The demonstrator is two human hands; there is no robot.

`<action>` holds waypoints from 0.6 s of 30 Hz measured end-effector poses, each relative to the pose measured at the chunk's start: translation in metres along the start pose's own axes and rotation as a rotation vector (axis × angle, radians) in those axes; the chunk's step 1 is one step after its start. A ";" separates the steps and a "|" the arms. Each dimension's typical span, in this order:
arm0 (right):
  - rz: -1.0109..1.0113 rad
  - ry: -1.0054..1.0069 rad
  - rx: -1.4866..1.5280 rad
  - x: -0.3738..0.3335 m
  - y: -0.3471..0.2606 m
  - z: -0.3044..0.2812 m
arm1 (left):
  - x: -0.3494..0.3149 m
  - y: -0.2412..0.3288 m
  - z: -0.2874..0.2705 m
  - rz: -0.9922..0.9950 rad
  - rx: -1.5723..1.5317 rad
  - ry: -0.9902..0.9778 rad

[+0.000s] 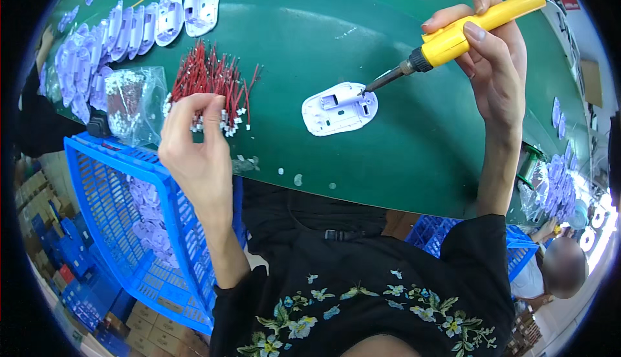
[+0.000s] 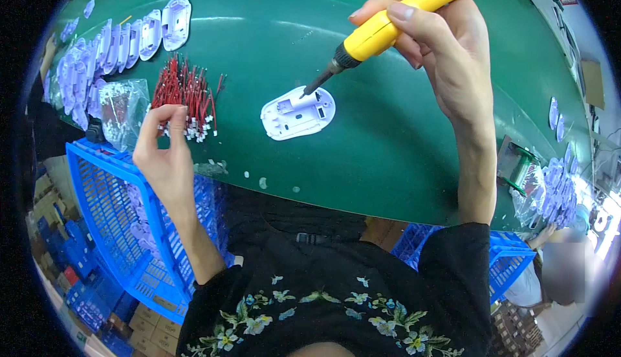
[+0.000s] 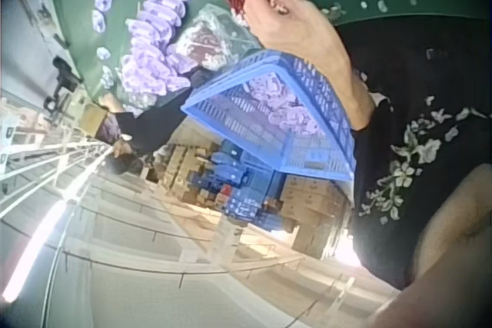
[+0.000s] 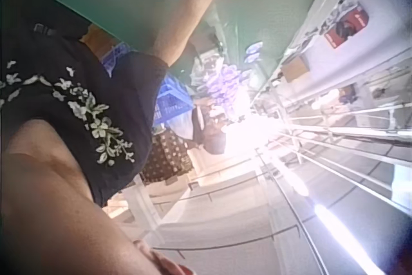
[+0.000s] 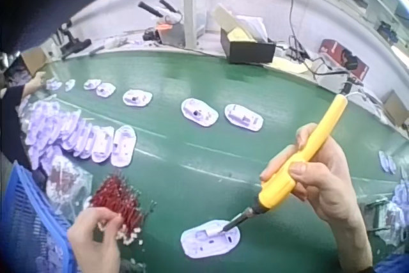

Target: Solder wires onto the circuit board inside a computer mouse shell at an assembly station.

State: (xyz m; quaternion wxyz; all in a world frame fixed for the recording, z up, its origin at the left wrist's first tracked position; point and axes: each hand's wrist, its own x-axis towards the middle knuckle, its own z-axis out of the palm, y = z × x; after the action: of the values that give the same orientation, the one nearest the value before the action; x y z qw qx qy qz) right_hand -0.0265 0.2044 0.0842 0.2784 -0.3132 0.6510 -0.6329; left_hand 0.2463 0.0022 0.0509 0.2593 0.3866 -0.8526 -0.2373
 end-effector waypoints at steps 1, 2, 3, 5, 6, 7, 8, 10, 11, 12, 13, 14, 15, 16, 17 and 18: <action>0.007 -0.005 -0.007 0.000 0.001 -0.001 | -0.002 0.002 -0.001 -0.039 0.006 0.027; 0.018 -0.062 -0.005 0.002 0.003 -0.002 | -0.005 0.002 0.001 0.009 -0.036 0.083; 0.029 -0.119 -0.002 0.002 0.005 -0.002 | -0.010 0.006 0.000 0.001 -0.038 0.081; 0.050 -0.127 -0.022 0.001 0.013 -0.001 | -0.020 0.017 0.002 -0.032 -0.247 -0.060; 0.043 -0.104 -0.003 0.001 0.020 -0.002 | -0.025 0.022 0.008 -0.022 -0.267 -0.112; 0.035 -0.083 0.018 0.002 0.027 -0.004 | -0.030 0.030 0.015 0.000 -0.282 -0.202; 0.049 -0.060 0.007 0.001 0.027 -0.003 | -0.037 0.032 0.025 -0.038 -0.385 -0.257; 0.048 -0.046 -0.007 0.004 0.028 -0.009 | -0.051 0.036 0.040 -0.120 -0.548 -0.381; 0.049 -0.029 -0.021 0.005 0.029 -0.012 | -0.056 0.040 0.044 -0.165 -0.608 -0.449; 0.052 -0.023 -0.022 0.004 0.029 -0.015 | -0.060 0.041 0.050 -0.232 -0.659 -0.457; 0.051 -0.029 -0.019 0.005 0.028 -0.015 | -0.064 0.042 0.056 -0.233 -0.654 -0.458; 0.049 -0.035 -0.016 0.005 0.029 -0.017 | -0.067 0.045 0.063 -0.270 -0.693 -0.392; 0.050 -0.034 -0.011 0.006 0.031 -0.019 | -0.069 0.048 0.067 -0.305 -0.731 -0.324; 0.038 -0.055 -0.018 0.005 0.032 -0.023 | -0.069 0.055 0.070 -0.304 -0.669 -0.275; 0.026 -0.076 -0.025 0.005 0.034 -0.027 | -0.068 0.057 0.074 -0.300 -0.670 -0.282; 0.026 -0.068 -0.025 0.006 0.037 -0.033 | -0.066 0.059 0.078 -0.142 -0.537 -0.197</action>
State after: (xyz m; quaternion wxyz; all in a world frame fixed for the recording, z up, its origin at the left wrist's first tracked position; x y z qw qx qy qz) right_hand -0.0576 0.2210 0.0491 0.3046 -0.3294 0.6532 -0.6099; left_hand 0.2037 0.1044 0.0104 0.2513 0.3381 -0.7512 -0.5083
